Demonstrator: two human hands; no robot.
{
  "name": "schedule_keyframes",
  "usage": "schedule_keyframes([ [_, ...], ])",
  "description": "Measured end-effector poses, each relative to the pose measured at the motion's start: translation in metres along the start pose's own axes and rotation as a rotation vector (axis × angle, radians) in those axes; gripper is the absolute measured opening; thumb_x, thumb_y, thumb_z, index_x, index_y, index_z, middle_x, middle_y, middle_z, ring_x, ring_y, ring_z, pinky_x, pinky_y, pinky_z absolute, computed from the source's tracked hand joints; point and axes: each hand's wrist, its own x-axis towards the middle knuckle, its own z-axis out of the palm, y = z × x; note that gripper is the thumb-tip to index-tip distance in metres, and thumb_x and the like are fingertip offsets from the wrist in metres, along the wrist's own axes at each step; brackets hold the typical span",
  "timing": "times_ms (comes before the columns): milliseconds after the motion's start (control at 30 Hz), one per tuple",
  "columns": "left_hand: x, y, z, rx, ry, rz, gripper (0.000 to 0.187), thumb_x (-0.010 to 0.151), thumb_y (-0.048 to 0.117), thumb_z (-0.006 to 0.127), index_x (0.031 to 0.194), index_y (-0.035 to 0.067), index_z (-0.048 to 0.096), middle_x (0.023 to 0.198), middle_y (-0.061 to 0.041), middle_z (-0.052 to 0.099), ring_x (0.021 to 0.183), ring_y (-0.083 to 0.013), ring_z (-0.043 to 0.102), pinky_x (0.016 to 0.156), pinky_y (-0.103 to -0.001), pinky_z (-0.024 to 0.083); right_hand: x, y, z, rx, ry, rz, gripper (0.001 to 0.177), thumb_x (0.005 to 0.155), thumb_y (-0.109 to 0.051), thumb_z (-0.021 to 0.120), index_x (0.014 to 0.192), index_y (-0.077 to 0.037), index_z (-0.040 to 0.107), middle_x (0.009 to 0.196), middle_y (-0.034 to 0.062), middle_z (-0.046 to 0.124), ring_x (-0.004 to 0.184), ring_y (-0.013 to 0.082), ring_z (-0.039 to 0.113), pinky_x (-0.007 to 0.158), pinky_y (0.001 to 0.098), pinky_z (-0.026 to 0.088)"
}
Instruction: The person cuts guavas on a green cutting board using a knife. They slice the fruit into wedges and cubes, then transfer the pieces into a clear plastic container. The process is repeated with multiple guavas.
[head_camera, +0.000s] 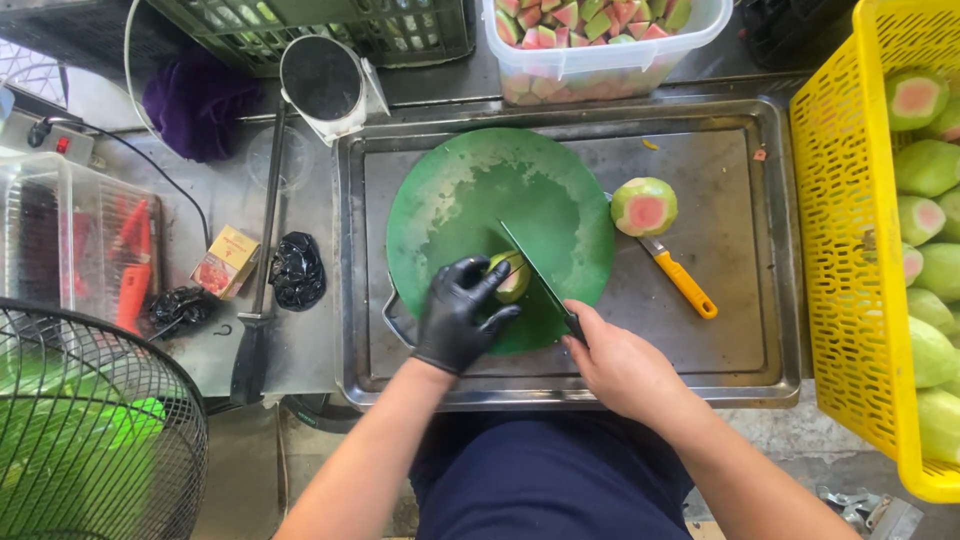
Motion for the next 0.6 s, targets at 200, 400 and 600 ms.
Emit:
schedule_keyframes([
  [200, -0.006, 0.006, 0.014, -0.022, 0.066, -0.079, 0.053, 0.078, 0.017, 0.086, 0.129, 0.015, 0.072, 0.123, -0.013, 0.065, 0.112, -0.0334, 0.061, 0.099, -0.042, 0.051, 0.000, 0.001, -0.008, -0.015, -0.017, 0.002, 0.048, 0.097, -0.030, 0.057, 0.140, -0.013, 0.046, 0.095, 0.0233, 0.074, 0.092, 0.0441, 0.069, 0.077, 0.0536, 0.053],
  [400, -0.005, -0.001, 0.012, -0.058, 0.080, -0.139, 0.050, 0.076, 0.016, 0.088, 0.123, 0.008, 0.069, 0.123, -0.013, 0.067, 0.111, -0.0335, 0.065, 0.098, -0.042, 0.054, -0.019, 0.002, -0.011, 0.005, 0.133, -0.042, 0.041, 0.095, -0.030, 0.058, 0.131, -0.010, 0.054, 0.088, 0.0225, 0.074, 0.084, 0.0437, 0.070, 0.071, 0.0529, 0.054],
  [600, -0.005, 0.001, 0.014, -0.049, 0.103, -0.147, 0.050, 0.078, 0.016, 0.090, 0.122, 0.009, 0.069, 0.123, -0.011, 0.068, 0.110, -0.0320, 0.067, 0.097, -0.041, 0.055, -0.035, 0.001, 0.003, -0.078, 0.203, -0.104, 0.037, 0.095, -0.031, 0.061, 0.123, -0.007, 0.057, 0.075, 0.0208, 0.073, 0.071, 0.0422, 0.071, 0.062, 0.0522, 0.055],
])
